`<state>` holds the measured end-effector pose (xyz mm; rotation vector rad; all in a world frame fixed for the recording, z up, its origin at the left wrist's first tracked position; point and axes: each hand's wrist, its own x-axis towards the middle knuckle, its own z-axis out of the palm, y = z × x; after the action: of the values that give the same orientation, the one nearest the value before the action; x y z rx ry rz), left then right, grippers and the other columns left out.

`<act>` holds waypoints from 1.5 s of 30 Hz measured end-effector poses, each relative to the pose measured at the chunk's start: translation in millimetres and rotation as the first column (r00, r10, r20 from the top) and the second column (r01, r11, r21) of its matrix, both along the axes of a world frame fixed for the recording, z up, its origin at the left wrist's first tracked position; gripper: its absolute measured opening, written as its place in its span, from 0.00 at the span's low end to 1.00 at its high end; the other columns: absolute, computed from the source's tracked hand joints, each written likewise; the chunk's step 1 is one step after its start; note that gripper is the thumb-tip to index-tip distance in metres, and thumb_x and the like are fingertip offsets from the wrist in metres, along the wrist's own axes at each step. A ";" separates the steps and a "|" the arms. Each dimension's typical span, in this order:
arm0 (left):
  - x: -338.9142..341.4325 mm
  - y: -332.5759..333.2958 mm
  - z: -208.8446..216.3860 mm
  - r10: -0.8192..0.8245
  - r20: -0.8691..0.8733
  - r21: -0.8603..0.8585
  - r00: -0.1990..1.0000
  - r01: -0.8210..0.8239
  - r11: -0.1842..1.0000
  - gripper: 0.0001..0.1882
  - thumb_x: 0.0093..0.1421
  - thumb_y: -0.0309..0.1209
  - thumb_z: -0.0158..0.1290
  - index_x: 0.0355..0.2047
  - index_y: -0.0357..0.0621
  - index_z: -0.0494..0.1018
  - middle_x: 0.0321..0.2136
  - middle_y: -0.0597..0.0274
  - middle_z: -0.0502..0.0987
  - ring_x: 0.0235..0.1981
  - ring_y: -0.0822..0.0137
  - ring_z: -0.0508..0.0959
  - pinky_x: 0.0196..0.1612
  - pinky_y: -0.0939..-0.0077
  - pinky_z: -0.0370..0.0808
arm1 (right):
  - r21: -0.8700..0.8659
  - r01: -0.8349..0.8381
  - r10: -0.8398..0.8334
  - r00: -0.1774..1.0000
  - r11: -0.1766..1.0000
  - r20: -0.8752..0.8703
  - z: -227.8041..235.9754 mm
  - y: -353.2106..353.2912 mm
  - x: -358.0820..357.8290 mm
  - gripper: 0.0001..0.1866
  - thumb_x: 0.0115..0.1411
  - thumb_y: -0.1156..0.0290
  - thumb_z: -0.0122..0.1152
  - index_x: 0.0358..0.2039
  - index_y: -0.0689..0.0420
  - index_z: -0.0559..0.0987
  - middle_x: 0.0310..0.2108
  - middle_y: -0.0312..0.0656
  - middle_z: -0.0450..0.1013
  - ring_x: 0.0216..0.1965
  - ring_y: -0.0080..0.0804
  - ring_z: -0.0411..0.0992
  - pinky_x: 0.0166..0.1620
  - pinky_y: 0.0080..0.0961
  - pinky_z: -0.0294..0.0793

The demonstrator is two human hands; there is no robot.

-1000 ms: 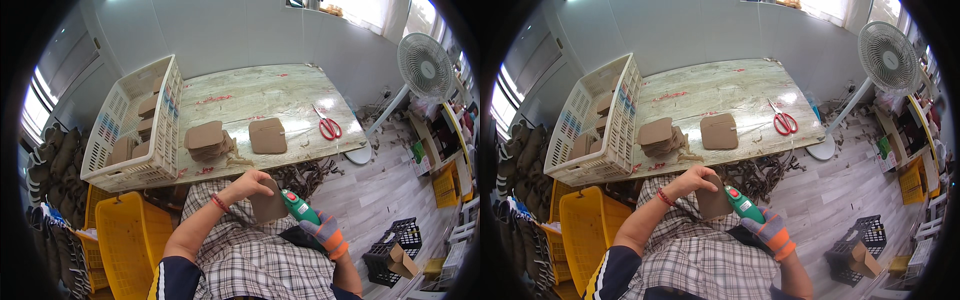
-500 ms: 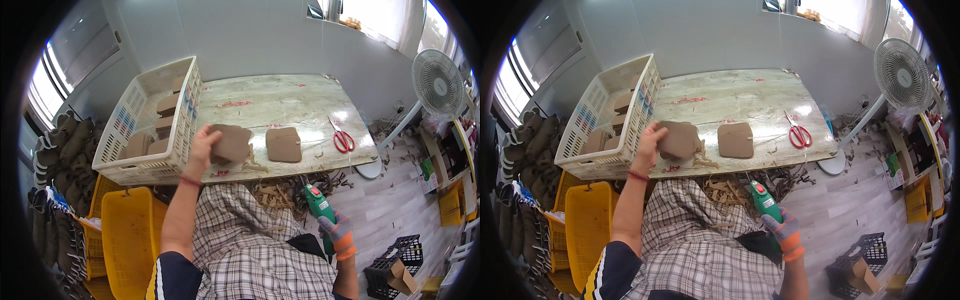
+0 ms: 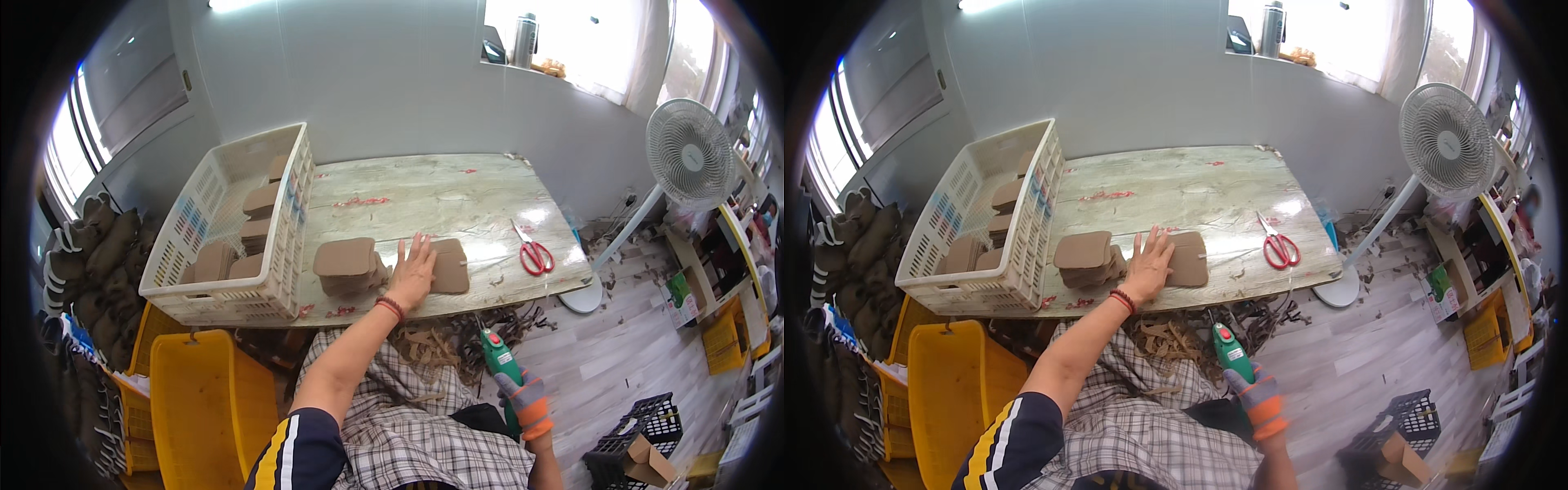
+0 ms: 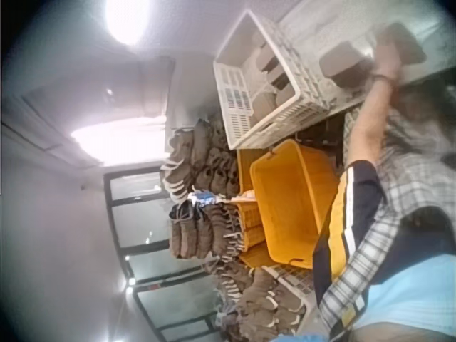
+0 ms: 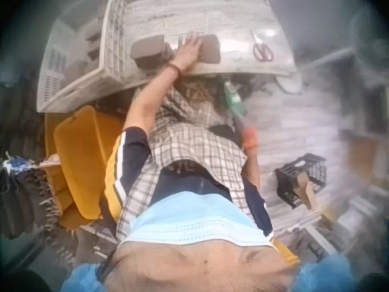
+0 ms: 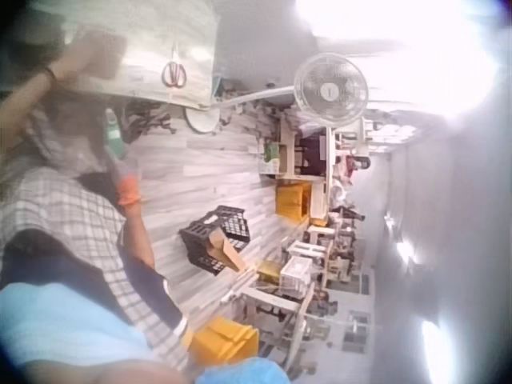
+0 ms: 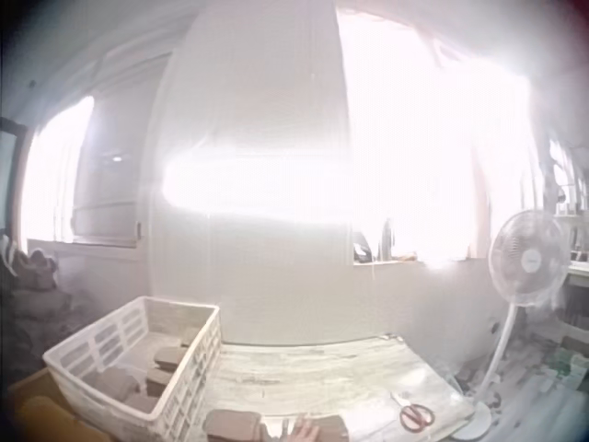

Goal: The person uses a handheld rotary tool to smooth the edges of small brown cardboard pieces. They pick up each piece from a stack on the table, run the tool along the edges, and place the finished piece into a white plastic basket.

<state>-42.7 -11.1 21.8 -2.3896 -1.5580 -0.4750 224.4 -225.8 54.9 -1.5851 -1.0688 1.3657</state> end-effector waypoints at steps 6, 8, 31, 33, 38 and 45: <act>8.7 -19.6 -8.0 0.015 0.342 -0.002 0.939 -0.015 1.000 0.22 0.45 0.29 0.60 0.41 0.42 0.66 0.50 0.52 0.64 0.60 0.54 0.55 0.61 0.50 0.47 | -0.022 0.034 -0.033 0.999 0.999 0.029 -11.2 -1.6 -1.1 0.19 0.52 0.62 0.68 0.37 0.62 0.76 0.19 0.34 0.72 0.17 0.18 0.67 0.21 0.17 0.66; 8.4 -27.1 7.0 0.065 0.513 -0.115 0.856 -0.007 0.993 0.21 0.43 0.28 0.62 0.35 0.42 0.65 0.44 0.55 0.67 0.54 0.56 0.61 0.57 0.52 0.51 | -0.007 0.030 -0.029 0.998 1.000 0.049 -14.0 1.0 -1.9 0.19 0.52 0.61 0.68 0.37 0.62 0.76 0.19 0.33 0.71 0.17 0.17 0.66 0.21 0.17 0.66; 102.0 -75.3 -4.2 0.495 0.226 0.148 -0.839 0.532 0.834 0.18 0.57 0.17 0.51 0.48 0.41 0.66 0.46 0.58 0.73 0.48 0.62 0.73 0.55 0.64 0.70 | 0.147 0.118 -0.129 0.990 0.982 0.065 27.1 3.1 -18.2 0.20 0.53 0.65 0.67 0.42 0.63 0.75 0.22 0.32 0.71 0.18 0.15 0.65 0.22 0.15 0.65; 106.3 -80.3 -7.1 0.533 0.224 0.137 -0.816 0.568 0.812 0.17 0.56 0.17 0.53 0.46 0.40 0.68 0.45 0.59 0.73 0.47 0.62 0.74 0.54 0.66 0.71 | 0.144 0.146 -0.155 0.987 0.979 0.053 26.0 3.8 -18.7 0.20 0.53 0.65 0.67 0.42 0.62 0.75 0.23 0.32 0.71 0.19 0.15 0.65 0.22 0.15 0.65; 115.2 -86.5 -19.7 0.570 0.266 0.085 -0.777 0.608 0.789 0.18 0.57 0.18 0.51 0.49 0.39 0.66 0.47 0.57 0.72 0.48 0.61 0.73 0.55 0.66 0.70 | 0.189 0.171 -0.187 0.980 0.967 0.070 27.5 7.7 -19.1 0.18 0.53 0.65 0.66 0.40 0.62 0.75 0.20 0.33 0.70 0.18 0.17 0.66 0.21 0.15 0.65; 123.4 -106.0 -21.9 0.631 0.318 0.029 -0.707 0.673 0.739 0.17 0.58 0.17 0.49 0.49 0.40 0.65 0.48 0.56 0.71 0.48 0.61 0.73 0.55 0.68 0.72 | 0.166 0.229 -0.229 0.973 0.959 -0.017 30.3 11.6 -15.0 0.20 0.52 0.65 0.68 0.42 0.62 0.74 0.24 0.31 0.71 0.20 0.15 0.66 0.22 0.15 0.66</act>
<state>80.7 -117.1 -0.1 0.1109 0.4140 1.2956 209.5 -214.1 85.2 -1.5341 -0.9421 1.0912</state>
